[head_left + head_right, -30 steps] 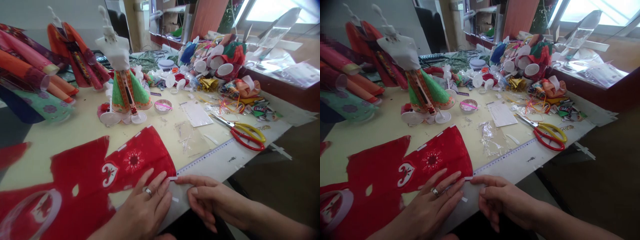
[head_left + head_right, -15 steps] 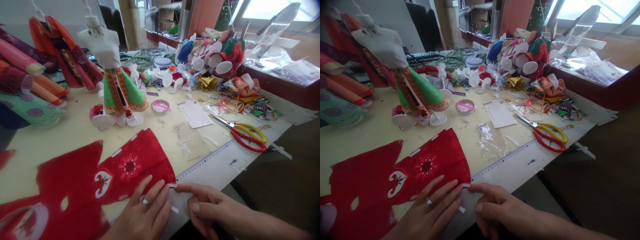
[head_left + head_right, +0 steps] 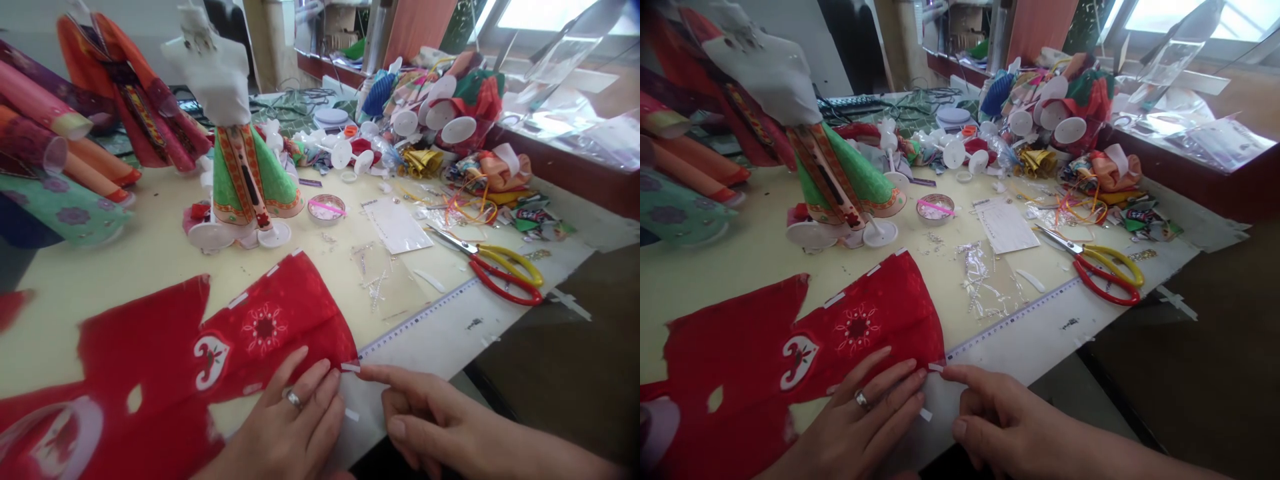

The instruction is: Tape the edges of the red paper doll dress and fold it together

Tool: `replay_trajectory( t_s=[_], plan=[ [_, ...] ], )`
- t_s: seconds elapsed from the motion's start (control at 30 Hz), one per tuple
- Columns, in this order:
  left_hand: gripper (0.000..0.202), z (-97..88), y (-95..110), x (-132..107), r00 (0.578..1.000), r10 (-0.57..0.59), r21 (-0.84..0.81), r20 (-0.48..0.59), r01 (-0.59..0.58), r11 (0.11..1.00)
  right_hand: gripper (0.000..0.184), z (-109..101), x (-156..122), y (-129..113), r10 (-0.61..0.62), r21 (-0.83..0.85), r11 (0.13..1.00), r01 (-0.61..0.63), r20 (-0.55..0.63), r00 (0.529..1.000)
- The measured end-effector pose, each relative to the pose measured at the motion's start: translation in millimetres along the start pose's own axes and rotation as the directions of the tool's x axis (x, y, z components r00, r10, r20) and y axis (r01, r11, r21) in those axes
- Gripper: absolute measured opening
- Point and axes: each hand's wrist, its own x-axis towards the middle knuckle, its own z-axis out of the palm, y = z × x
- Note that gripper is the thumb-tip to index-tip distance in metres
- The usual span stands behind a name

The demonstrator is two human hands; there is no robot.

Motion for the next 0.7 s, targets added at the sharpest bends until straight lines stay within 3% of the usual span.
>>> replay_trajectory(
  t_s=[0.17, 0.33, 0.47, 0.7],
  plan=[
    [0.037, -6.9, -2, 5, 0.996, -0.067, -0.102, -0.053, 0.062, 0.993, 0.051, 9, -4, -14, -0.181, -0.359, 0.922, 0.146, -0.066, 0.981],
    [0.05, -21.8, -8, 15, 0.965, -0.202, -0.171, 0.164, 0.23, 0.958, 0.053, 11, -5, -19, -0.182, -0.512, 0.85, 0.123, -0.066, 0.981],
    [0.053, -27.0, -8, 22, 0.935, -0.209, -0.211, 0.286, 0.274, 0.938, 0.052, 14, -6, -21, -0.195, -0.629, 0.77, 0.107, -0.073, 0.978],
    [0.06, -21.5, -6, 18, 0.925, -0.21, -0.262, 0.317, 0.298, 0.918, 0.058, 21, -8, -19, -0.263, -0.787, 0.604, 0.126, -0.047, 0.964]
  ],
)
